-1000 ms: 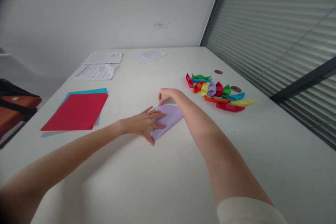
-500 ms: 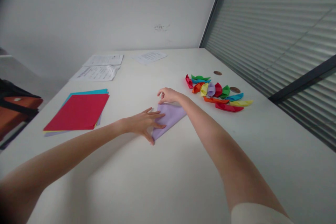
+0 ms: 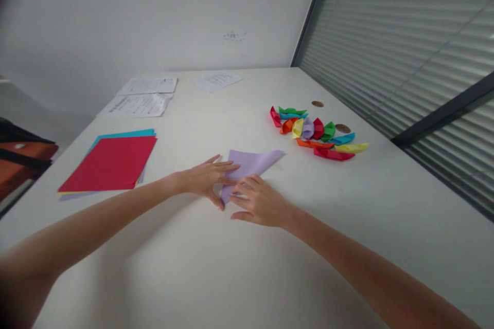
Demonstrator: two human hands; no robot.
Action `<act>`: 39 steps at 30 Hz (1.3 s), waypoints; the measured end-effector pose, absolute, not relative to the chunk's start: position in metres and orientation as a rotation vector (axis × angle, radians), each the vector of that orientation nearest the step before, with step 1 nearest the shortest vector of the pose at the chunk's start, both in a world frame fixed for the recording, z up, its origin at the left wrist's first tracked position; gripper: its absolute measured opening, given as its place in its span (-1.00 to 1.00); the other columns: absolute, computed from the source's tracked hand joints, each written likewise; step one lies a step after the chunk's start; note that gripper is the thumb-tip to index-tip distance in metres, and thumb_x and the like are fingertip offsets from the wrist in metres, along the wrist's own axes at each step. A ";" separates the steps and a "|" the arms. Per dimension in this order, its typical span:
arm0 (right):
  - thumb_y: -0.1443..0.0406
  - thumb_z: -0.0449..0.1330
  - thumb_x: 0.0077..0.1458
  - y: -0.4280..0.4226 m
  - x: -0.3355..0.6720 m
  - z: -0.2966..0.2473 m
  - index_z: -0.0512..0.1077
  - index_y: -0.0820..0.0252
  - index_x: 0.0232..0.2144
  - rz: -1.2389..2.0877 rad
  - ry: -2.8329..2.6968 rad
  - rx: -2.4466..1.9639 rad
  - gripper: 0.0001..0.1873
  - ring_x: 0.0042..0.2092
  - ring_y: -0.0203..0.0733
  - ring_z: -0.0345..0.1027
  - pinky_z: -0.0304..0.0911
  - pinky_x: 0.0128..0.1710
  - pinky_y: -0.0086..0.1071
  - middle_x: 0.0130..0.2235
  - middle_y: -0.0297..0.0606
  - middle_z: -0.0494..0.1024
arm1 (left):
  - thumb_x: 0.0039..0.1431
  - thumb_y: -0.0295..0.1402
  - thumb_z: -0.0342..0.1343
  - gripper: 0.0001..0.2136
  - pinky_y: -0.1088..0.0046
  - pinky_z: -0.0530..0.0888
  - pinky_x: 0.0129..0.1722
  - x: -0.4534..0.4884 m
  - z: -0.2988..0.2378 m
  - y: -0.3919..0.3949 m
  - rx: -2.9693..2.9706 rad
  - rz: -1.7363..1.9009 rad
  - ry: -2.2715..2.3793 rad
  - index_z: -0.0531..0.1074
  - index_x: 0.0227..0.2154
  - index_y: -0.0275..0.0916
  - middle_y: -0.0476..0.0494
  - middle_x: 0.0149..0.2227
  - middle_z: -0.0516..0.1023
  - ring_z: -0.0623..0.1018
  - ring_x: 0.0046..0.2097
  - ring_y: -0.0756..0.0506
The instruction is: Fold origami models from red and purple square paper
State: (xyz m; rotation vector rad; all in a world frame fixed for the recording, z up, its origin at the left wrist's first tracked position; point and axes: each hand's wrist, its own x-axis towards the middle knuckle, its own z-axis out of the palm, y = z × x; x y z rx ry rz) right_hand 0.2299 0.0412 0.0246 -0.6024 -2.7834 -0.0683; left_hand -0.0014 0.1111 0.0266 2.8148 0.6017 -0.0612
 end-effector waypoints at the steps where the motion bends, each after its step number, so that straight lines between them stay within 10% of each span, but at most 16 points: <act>1: 0.03 0.14 0.18 0.037 0.228 0.021 0.50 0.19 -0.08 -0.087 -2.799 -0.600 -0.58 0.01 0.03 0.26 0.17 0.00 -0.06 -0.06 -0.06 0.53 | -0.03 0.16 0.18 -0.30 -0.18 -0.09 0.26 -0.001 0.027 0.111 2.812 -0.065 0.601 0.31 0.17 0.01 -0.33 0.37 0.00 0.07 0.36 -0.39; 16: -0.14 0.03 0.16 0.032 0.227 0.006 0.46 0.13 -0.02 -0.100 -2.803 -0.629 -0.41 0.09 0.09 0.17 0.08 0.04 -0.04 0.01 -0.10 0.49 | -0.03 0.15 0.19 -0.30 -0.18 -0.10 0.27 0.003 0.033 0.108 2.793 -0.112 0.633 0.32 0.17 -0.01 -0.31 0.38 -0.01 0.05 0.36 -0.39; 39: 0.10 0.16 0.19 0.074 0.287 0.009 0.58 0.11 -0.24 -0.362 -2.648 -0.909 -0.71 0.04 0.07 0.16 0.05 -0.02 -0.09 -0.13 -0.13 0.53 | -0.06 0.23 0.13 -0.21 -0.22 -0.05 0.25 0.005 0.032 0.109 2.823 -0.118 0.617 0.23 0.23 0.03 -0.34 0.38 -0.02 0.03 0.37 -0.40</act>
